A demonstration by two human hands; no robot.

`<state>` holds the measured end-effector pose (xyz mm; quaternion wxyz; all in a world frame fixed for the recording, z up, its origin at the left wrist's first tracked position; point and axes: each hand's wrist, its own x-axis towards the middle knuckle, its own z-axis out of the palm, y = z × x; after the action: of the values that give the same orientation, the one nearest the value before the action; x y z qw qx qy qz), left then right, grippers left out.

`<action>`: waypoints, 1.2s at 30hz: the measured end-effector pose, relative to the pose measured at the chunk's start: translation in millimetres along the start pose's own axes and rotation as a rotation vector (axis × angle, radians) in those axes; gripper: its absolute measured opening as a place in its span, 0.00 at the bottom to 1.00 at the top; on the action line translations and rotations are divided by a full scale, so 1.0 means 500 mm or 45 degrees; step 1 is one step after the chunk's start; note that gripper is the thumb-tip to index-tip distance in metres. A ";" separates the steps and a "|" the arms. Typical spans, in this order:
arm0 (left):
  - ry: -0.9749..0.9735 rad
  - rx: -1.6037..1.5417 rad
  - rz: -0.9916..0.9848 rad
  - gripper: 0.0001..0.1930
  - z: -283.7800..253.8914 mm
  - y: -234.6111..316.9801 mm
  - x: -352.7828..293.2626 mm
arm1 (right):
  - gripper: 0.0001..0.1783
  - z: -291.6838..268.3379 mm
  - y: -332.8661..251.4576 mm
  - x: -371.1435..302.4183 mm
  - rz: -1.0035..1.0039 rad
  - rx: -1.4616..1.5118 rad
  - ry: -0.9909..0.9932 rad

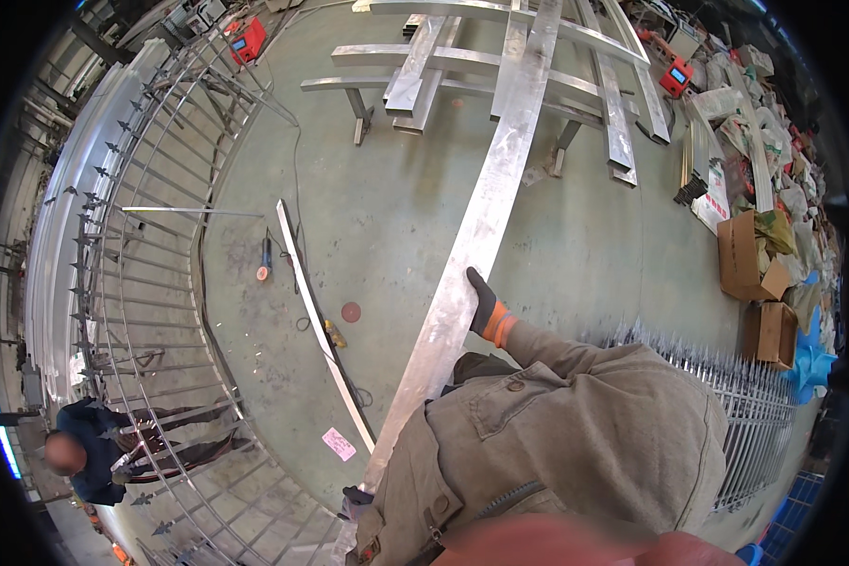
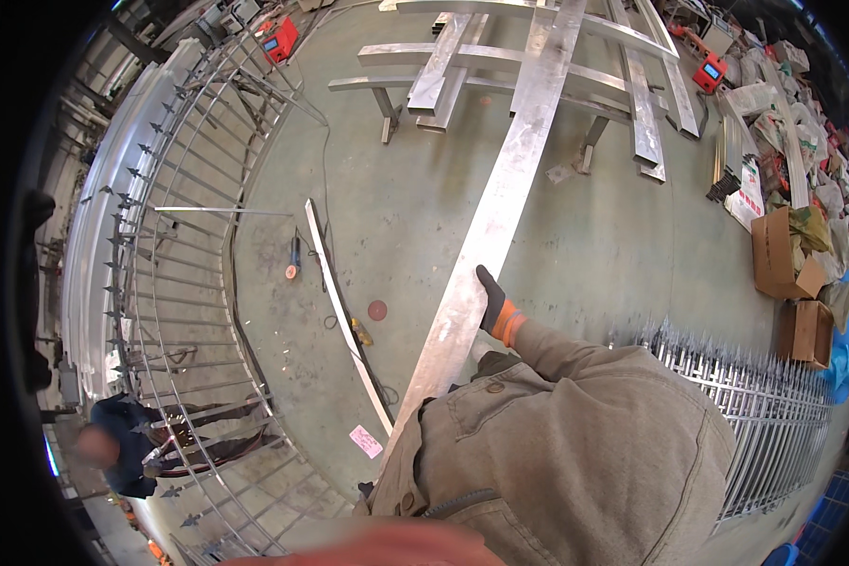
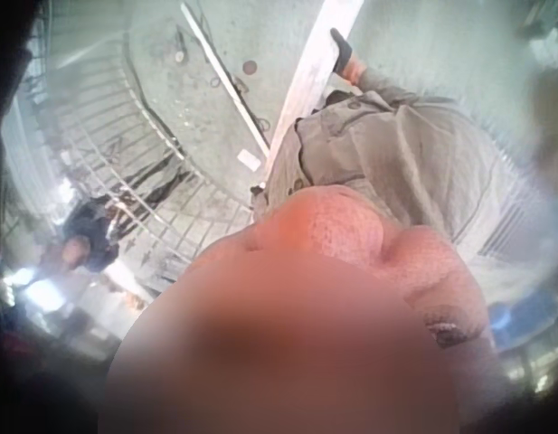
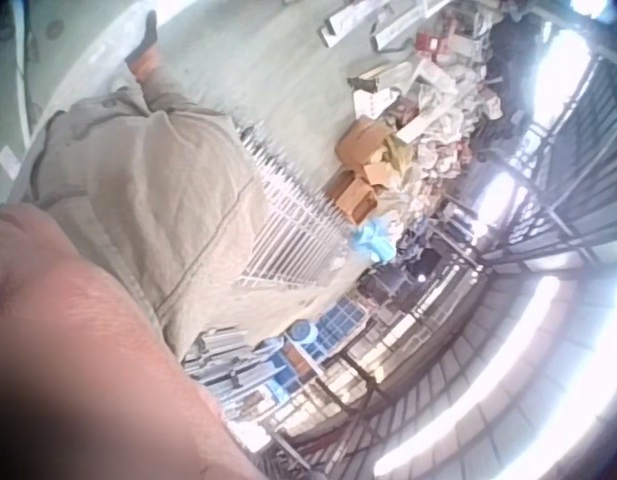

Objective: The person picks up and arranges multiple aluminum extrusions on a metal jig, aligning them into a rectangular frame. The person then uses an angle grinder to cut and smooth the ends of the extrusions. The person repeatedly handles and repositions the extrusions to fit the jig.

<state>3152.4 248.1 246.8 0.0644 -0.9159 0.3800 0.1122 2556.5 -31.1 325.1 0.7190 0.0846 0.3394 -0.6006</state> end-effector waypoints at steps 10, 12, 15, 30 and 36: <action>-0.019 0.016 0.129 0.31 0.061 -0.183 -0.056 | 0.41 -0.121 0.120 -0.123 -0.015 0.036 -0.046; -0.022 0.016 0.163 0.31 0.084 -0.249 -0.075 | 0.41 -0.139 0.167 -0.165 -0.014 0.055 0.005; -0.019 0.008 0.228 0.31 0.106 -0.354 -0.108 | 0.40 -0.174 0.242 -0.247 0.008 0.079 -0.090; -0.120 0.279 0.663 0.38 0.134 -0.836 -0.333 | 0.44 -0.322 0.509 -0.507 0.334 0.011 0.006; -0.175 0.248 0.438 0.36 0.141 -0.866 -0.377 | 0.43 -0.384 0.577 -0.537 0.555 0.044 -0.006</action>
<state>3319.8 695.3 240.9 0.1584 -0.8171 0.5347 0.1465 2734.8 363.1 255.7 0.8311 0.1669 0.3009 -0.4370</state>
